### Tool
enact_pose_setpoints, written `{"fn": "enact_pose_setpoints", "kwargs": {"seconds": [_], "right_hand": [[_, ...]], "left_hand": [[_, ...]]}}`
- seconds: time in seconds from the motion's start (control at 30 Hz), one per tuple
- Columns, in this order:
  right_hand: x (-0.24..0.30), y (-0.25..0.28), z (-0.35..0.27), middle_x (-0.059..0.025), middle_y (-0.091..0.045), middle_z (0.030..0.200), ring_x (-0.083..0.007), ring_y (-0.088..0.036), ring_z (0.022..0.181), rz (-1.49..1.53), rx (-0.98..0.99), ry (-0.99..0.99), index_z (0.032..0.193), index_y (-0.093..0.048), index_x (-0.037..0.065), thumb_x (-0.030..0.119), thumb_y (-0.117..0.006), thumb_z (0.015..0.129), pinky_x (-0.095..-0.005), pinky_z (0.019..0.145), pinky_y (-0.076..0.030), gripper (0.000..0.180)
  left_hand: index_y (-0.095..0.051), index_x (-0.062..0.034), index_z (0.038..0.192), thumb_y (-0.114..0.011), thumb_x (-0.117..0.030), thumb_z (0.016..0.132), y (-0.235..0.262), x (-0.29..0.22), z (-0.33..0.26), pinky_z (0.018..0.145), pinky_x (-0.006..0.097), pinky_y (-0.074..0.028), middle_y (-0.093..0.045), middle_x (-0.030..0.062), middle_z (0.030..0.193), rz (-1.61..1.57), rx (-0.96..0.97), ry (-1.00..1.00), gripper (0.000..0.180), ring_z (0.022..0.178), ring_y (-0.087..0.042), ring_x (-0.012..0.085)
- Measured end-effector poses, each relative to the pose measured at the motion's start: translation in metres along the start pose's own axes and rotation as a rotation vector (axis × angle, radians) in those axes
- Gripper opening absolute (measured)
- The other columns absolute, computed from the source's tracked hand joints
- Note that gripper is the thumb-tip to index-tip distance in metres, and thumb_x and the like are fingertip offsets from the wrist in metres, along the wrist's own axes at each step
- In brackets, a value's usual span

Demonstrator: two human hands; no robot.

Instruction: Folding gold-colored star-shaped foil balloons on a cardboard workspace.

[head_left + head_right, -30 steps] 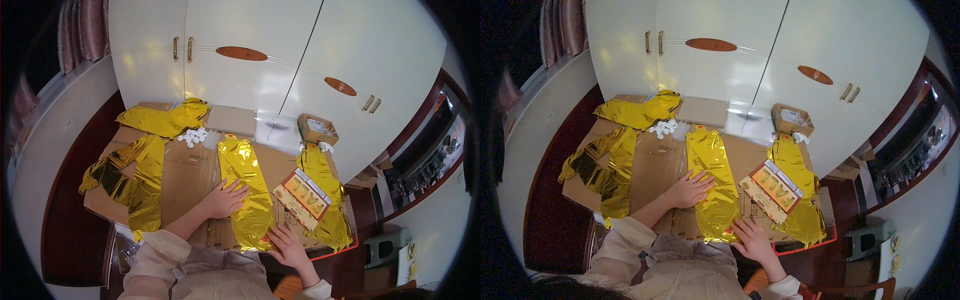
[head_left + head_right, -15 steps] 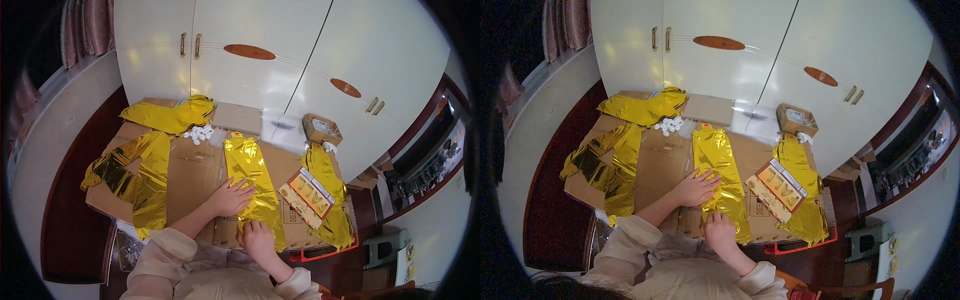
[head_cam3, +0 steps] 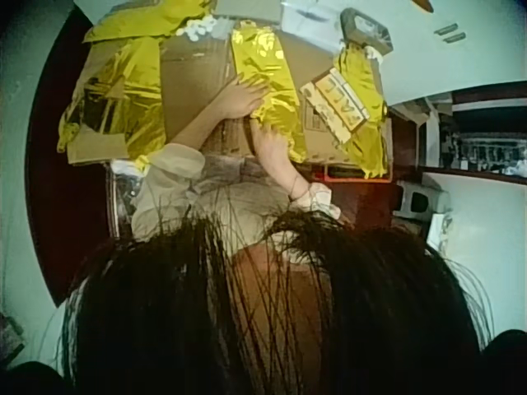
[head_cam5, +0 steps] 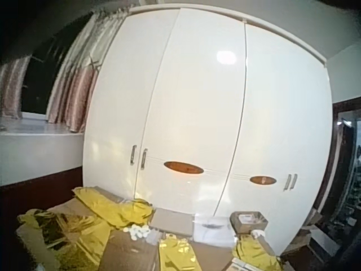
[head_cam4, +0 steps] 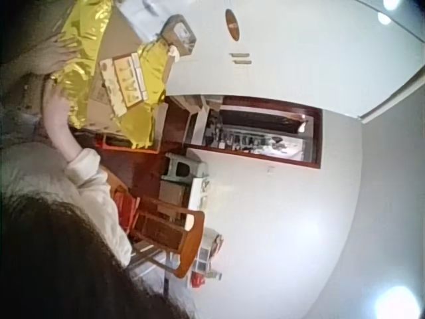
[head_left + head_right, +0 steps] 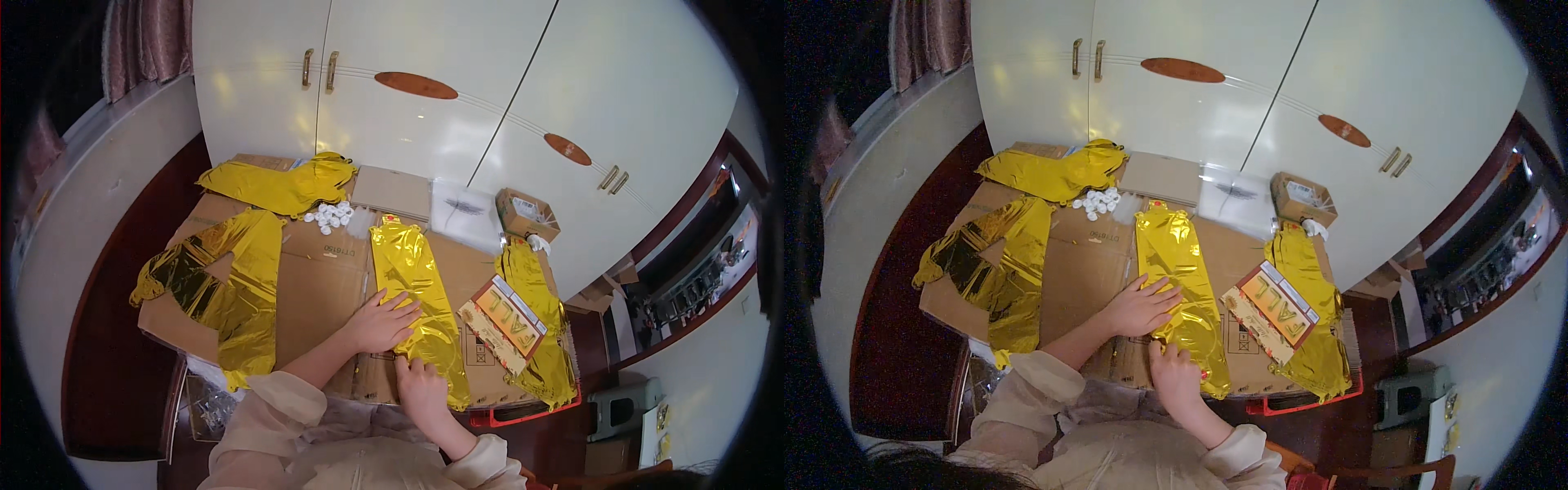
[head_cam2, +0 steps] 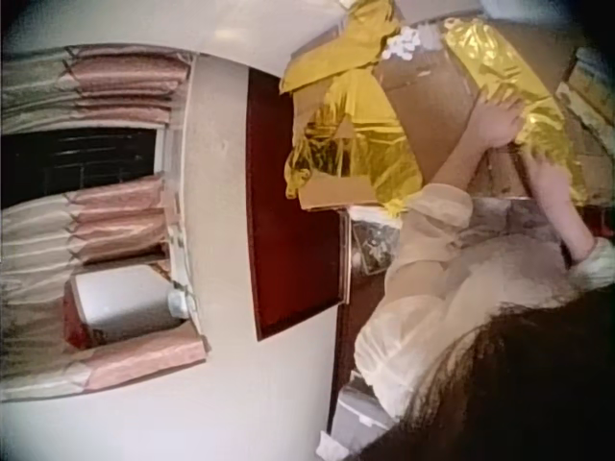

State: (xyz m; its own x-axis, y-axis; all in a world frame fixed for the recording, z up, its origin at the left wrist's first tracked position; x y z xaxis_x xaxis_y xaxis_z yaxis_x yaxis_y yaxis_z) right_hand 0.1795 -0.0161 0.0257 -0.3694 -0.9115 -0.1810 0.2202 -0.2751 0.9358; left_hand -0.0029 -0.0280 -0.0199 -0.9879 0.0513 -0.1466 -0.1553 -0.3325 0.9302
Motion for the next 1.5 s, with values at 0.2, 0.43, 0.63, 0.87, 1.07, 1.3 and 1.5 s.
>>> {"fn": "enact_pose_setpoints", "kwargs": {"seconds": [0.2,0.43,0.63,0.87,1.07,1.3,1.5], "right_hand": [[-0.003,-0.006,-0.003,-0.0036,-0.051,0.073,-0.0202,-0.059,0.062,0.019,-0.077,0.023,0.078,-0.055,0.012,0.013,-0.063,0.074,-0.0317,0.043,-0.050,0.009],[-0.007,-0.004,-0.006,-0.0022,-0.050,0.075,-0.0188,-0.057,0.069,0.077,-0.141,0.070,0.079,-0.057,0.013,0.018,-0.063,0.070,-0.0311,0.050,-0.049,0.011],[-0.011,-0.007,-0.008,-0.0010,-0.050,0.077,-0.0185,-0.057,0.071,0.116,-0.174,0.101,0.080,-0.059,0.014,0.019,-0.063,0.071,-0.0314,0.053,-0.048,0.011],[-0.013,-0.009,-0.011,-0.0005,-0.050,0.077,-0.0179,-0.057,0.072,0.132,-0.194,0.114,0.082,-0.060,0.015,0.019,-0.063,0.072,-0.0314,0.055,-0.048,0.011],[-0.013,-0.007,-0.011,-0.0001,-0.051,0.078,-0.0177,-0.056,0.072,0.132,-0.194,0.133,0.083,-0.061,0.015,0.019,-0.063,0.074,-0.0310,0.056,-0.048,0.011],[-0.017,-0.005,-0.011,0.0004,-0.056,0.085,-0.0177,-0.056,0.073,0.145,-0.175,0.172,0.086,-0.063,0.016,0.019,-0.063,0.074,-0.0304,0.057,-0.048,0.012],[-0.018,-0.009,-0.013,0.0011,-0.057,0.088,-0.0174,-0.057,0.074,0.141,-0.157,0.193,0.089,-0.065,0.017,0.019,-0.063,0.074,-0.0300,0.059,-0.049,0.015]], "left_hand": [[-0.052,-0.0135,0.137,-0.043,-0.040,0.098,0.002,0.000,0.001,0.113,0.055,-0.024,-0.046,0.0042,0.148,-0.010,0.012,0.002,0.048,0.140,-0.037,0.0261],[-0.046,-0.0140,0.142,-0.043,-0.039,0.099,0.005,-0.002,0.000,0.115,0.054,-0.021,-0.043,0.0052,0.150,0.013,0.062,-0.003,0.049,0.142,-0.034,0.0268],[-0.046,-0.0140,0.142,-0.040,-0.041,0.099,0.004,-0.001,0.001,0.115,0.056,-0.020,-0.040,0.0059,0.152,0.011,0.071,0.002,0.051,0.143,-0.031,0.0279],[-0.045,-0.0157,0.143,-0.042,-0.041,0.099,0.004,-0.003,0.001,0.115,0.057,-0.021,-0.039,0.0057,0.152,0.015,0.044,0.001,0.051,0.144,-0.030,0.0284],[-0.045,-0.0171,0.143,-0.042,-0.040,0.099,0.005,-0.003,0.001,0.115,0.058,-0.021,-0.039,0.0046,0.152,0.030,0.050,-0.004,0.050,0.144,-0.030,0.0284],[-0.045,-0.0183,0.144,-0.042,-0.041,0.099,0.006,-0.003,0.001,0.115,0.057,-0.021,-0.040,0.0043,0.152,0.036,0.054,-0.007,0.050,0.144,-0.030,0.0283],[-0.044,-0.0183,0.144,-0.041,-0.042,0.100,0.004,-0.003,0.001,0.114,0.057,-0.021,-0.040,0.0045,0.152,0.041,0.039,-0.018,0.050,0.143,-0.030,0.0288]]}}
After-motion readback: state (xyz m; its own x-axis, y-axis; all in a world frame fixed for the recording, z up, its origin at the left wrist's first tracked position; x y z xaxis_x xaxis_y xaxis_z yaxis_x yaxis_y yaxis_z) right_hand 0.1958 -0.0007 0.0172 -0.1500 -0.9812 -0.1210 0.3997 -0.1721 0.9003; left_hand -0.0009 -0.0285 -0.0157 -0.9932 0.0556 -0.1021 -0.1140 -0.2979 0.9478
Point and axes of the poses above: each hand's wrist, its own z-axis towards the middle knuckle, its own y-axis out of the back of the hand, x = y × z, the point moved 1 cm from there along z, towards the middle knuckle
